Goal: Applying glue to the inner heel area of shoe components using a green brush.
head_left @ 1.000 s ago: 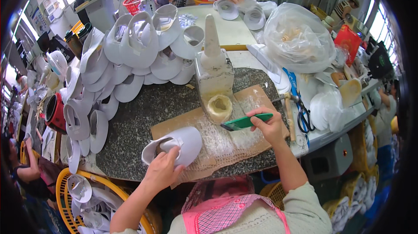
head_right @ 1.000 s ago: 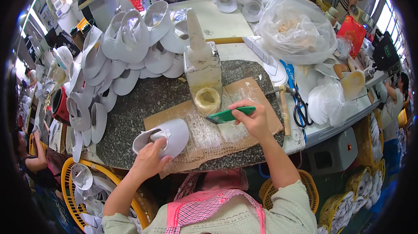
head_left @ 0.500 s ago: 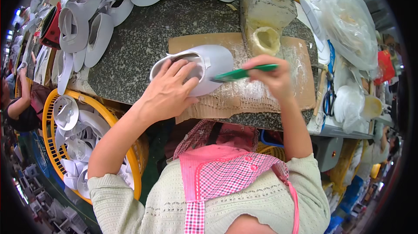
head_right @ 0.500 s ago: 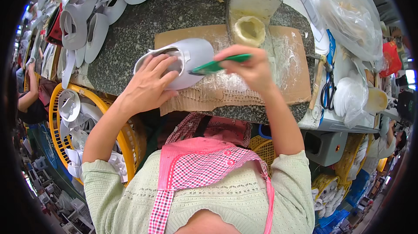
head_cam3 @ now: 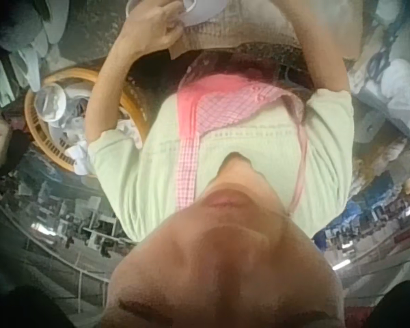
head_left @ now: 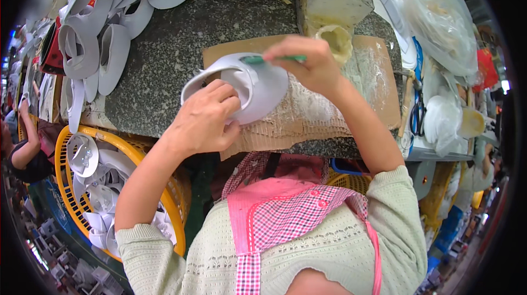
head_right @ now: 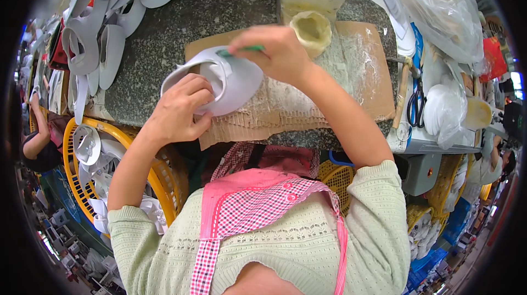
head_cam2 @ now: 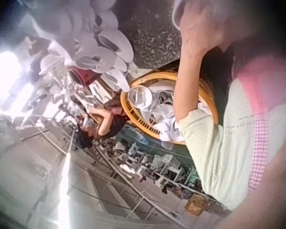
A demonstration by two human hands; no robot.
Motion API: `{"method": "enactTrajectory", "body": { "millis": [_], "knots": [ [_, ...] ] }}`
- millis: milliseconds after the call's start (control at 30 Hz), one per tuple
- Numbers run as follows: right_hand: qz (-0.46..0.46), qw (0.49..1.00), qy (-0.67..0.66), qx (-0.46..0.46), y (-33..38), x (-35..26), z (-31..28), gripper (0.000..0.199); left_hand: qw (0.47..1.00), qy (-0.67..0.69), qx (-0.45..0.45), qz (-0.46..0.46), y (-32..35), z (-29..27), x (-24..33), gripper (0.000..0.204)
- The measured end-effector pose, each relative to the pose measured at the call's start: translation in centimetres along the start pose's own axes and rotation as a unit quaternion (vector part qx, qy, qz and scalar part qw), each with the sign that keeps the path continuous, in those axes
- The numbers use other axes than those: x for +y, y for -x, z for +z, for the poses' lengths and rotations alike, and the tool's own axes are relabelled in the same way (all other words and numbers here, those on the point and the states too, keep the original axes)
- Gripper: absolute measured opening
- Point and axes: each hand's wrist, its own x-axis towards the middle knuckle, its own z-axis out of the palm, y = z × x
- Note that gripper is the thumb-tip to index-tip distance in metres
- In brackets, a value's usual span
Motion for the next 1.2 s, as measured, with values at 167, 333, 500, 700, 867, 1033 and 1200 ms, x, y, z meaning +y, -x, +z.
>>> {"method": "enactTrajectory", "body": {
  "millis": [167, 333, 500, 700, 867, 1033, 1200],
  "knots": [
    [0.069, 0.994, -0.053, -0.068, 5.2, -3.8, -1.6, 0.015, 0.997, 0.013, -0.064, -0.049, -0.5, -1.0, 0.3, 0.024],
    [0.149, 0.958, -0.105, 0.22, 4.7, -4.6, -5.4, 0.013, 0.98, -0.02, -0.179, -0.087, -1.8, -3.3, 0.7, 0.026],
    [0.169, 0.964, 0.064, 0.193, 5.0, -1.7, -9.5, 0.013, 0.947, 0.223, -0.049, -0.225, -2.2, -6.7, 1.4, 0.027],
    [0.17, 0.957, -0.066, 0.223, 7.1, -1.1, -10.9, 0.009, 0.922, 0.18, 0.013, -0.341, 0.4, -2.6, 1.0, 0.046],
    [0.243, 0.932, -0.157, 0.22, 7.9, -3.5, -9.9, 0.011, 0.788, 0.506, 0.005, -0.349, -0.1, -1.1, 0.8, 0.05],
    [0.147, 0.929, -0.246, 0.233, 2.4, -5.2, -3.0, 0.014, 0.73, 0.598, -0.02, -0.33, -1.2, -1.4, 3.0, 0.087],
    [0.021, 0.984, -0.139, 0.112, 1.9, -5.3, -1.5, 0.017, 0.727, 0.592, 0.075, -0.339, -0.5, -0.9, 3.0, 0.098]
  ]
}}
